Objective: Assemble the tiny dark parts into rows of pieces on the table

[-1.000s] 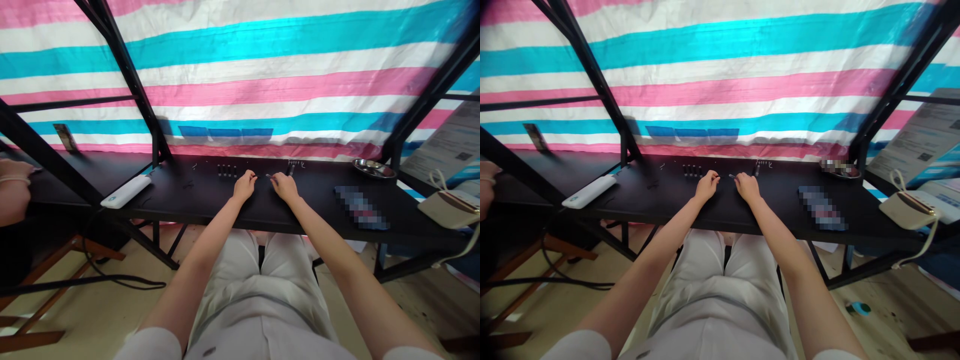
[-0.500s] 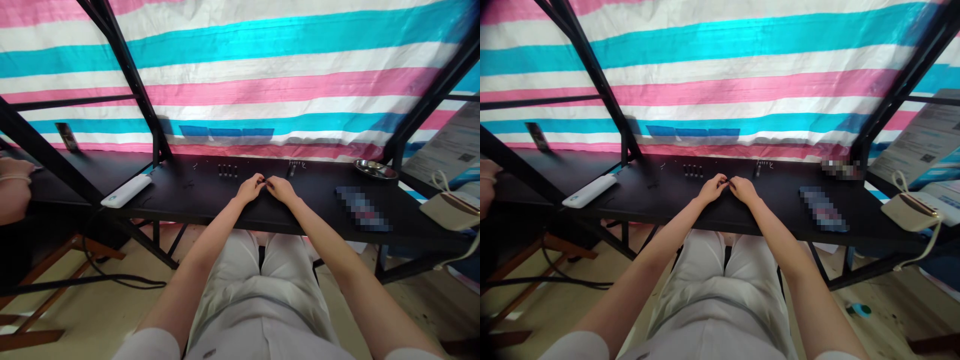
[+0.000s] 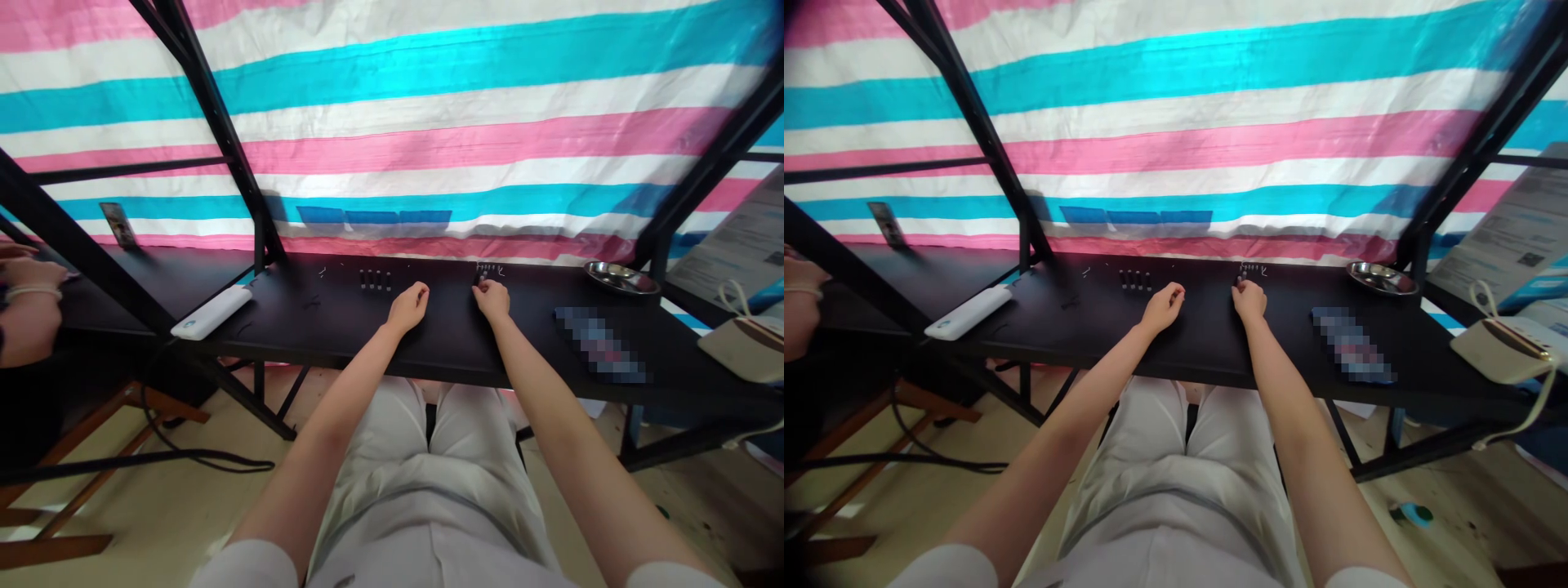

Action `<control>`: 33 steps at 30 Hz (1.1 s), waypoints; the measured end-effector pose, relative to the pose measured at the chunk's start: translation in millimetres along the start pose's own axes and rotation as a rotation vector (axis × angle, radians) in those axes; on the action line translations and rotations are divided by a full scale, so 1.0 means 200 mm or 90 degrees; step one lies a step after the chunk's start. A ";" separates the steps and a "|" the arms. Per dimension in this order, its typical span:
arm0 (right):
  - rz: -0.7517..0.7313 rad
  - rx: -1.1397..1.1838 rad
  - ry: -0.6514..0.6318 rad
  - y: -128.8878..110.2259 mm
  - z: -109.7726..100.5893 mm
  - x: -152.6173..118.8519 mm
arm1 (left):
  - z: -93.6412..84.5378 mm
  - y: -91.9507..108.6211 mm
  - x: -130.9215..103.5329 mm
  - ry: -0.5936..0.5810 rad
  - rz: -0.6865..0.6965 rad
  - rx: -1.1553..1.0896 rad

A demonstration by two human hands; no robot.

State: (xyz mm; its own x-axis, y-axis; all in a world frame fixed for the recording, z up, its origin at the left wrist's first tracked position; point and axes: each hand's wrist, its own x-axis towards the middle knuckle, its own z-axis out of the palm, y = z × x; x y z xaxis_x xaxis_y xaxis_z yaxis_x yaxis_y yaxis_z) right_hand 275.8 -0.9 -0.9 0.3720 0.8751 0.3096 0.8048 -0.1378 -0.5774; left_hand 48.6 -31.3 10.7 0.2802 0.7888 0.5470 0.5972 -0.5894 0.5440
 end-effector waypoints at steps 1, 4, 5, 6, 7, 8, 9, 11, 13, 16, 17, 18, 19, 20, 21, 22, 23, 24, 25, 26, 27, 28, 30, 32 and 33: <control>0.007 -0.002 -0.002 0.00 0.00 0.00 | 0.00 0.00 0.00 -0.002 -0.001 0.000; 0.006 -0.014 -0.006 0.00 0.00 0.01 | 0.00 0.00 0.00 -0.007 0.000 -0.005; 0.003 -0.019 -0.007 0.00 0.00 0.01 | 0.00 0.00 0.00 -0.008 0.000 -0.006; 0.002 -0.024 -0.010 0.00 0.01 0.02 | 0.00 0.00 0.00 -0.009 -0.001 -0.007; 0.003 -0.027 -0.014 0.00 0.01 0.02 | 0.00 0.00 0.00 -0.009 -0.002 -0.007; 0.007 -0.029 -0.019 0.00 0.01 0.03 | 0.00 0.00 0.00 -0.009 -0.003 -0.007; 0.011 -0.032 -0.024 0.00 0.01 0.03 | 0.00 0.00 0.00 -0.009 -0.004 -0.006; 0.016 -0.035 -0.032 0.01 0.02 0.04 | 0.01 0.00 0.00 -0.011 -0.005 -0.007; 0.018 -0.034 -0.036 0.01 0.02 0.04 | 0.01 -0.01 0.00 -0.013 -0.007 -0.009; 0.032 -0.024 -0.042 0.01 0.02 0.04 | 0.01 0.00 0.00 -0.011 -0.007 -0.010; 0.037 -0.021 -0.042 0.01 0.02 0.05 | 0.00 0.00 0.00 -0.010 -0.007 -0.011; 0.041 -0.018 -0.041 0.01 0.02 0.05 | 0.00 0.00 0.00 -0.010 -0.007 -0.011; 0.043 -0.017 -0.040 0.01 0.02 0.05 | 0.00 0.00 0.00 -0.011 -0.008 -0.010; 0.043 -0.016 -0.039 0.01 0.02 0.05 | 0.00 0.00 0.00 -0.013 -0.009 -0.009; 0.043 -0.015 -0.036 0.01 0.02 0.05 | 0.00 0.00 0.00 -0.014 -0.010 -0.007; 0.043 -0.014 -0.035 0.01 0.03 0.05 | 0.00 0.00 0.00 -0.015 -0.011 -0.005; 0.044 -0.013 -0.034 0.01 0.03 0.05 | 0.00 0.00 0.00 -0.015 -0.011 -0.002; 0.043 -0.012 -0.033 0.01 0.03 0.05 | 0.00 0.00 0.00 -0.015 -0.010 -0.001; 0.042 -0.012 -0.032 0.01 0.03 0.05 | 0.00 -0.01 0.00 -0.014 -0.009 0.000; 0.041 -0.014 -0.031 0.02 0.03 0.05 | 0.00 -0.01 0.00 -0.014 -0.008 0.000; 0.039 -0.018 -0.029 0.02 0.03 0.05 | 0.00 -0.01 0.00 -0.014 -0.008 -0.001; 0.038 -0.025 -0.027 0.03 0.03 0.05 | 0.00 -0.01 0.00 -0.015 -0.010 -0.002; 0.040 -0.041 -0.021 0.04 0.02 0.04 | 0.00 -0.01 0.00 -0.016 -0.016 -0.001; 0.045 -0.056 -0.018 0.05 0.01 0.04 | 0.00 0.00 0.00 -0.016 -0.022 0.000; 0.047 -0.063 -0.017 0.06 0.01 0.05 | 0.00 -0.01 0.00 -0.016 -0.022 -0.001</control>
State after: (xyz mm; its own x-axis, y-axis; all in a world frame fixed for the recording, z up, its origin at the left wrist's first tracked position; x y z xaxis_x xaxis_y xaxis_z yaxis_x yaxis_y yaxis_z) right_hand 287.5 6.2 -5.8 0.4209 0.8726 0.2477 0.8175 -0.2466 -0.5205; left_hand 48.0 -30.7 10.1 0.2782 0.8133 0.5110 0.6062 -0.5613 0.5634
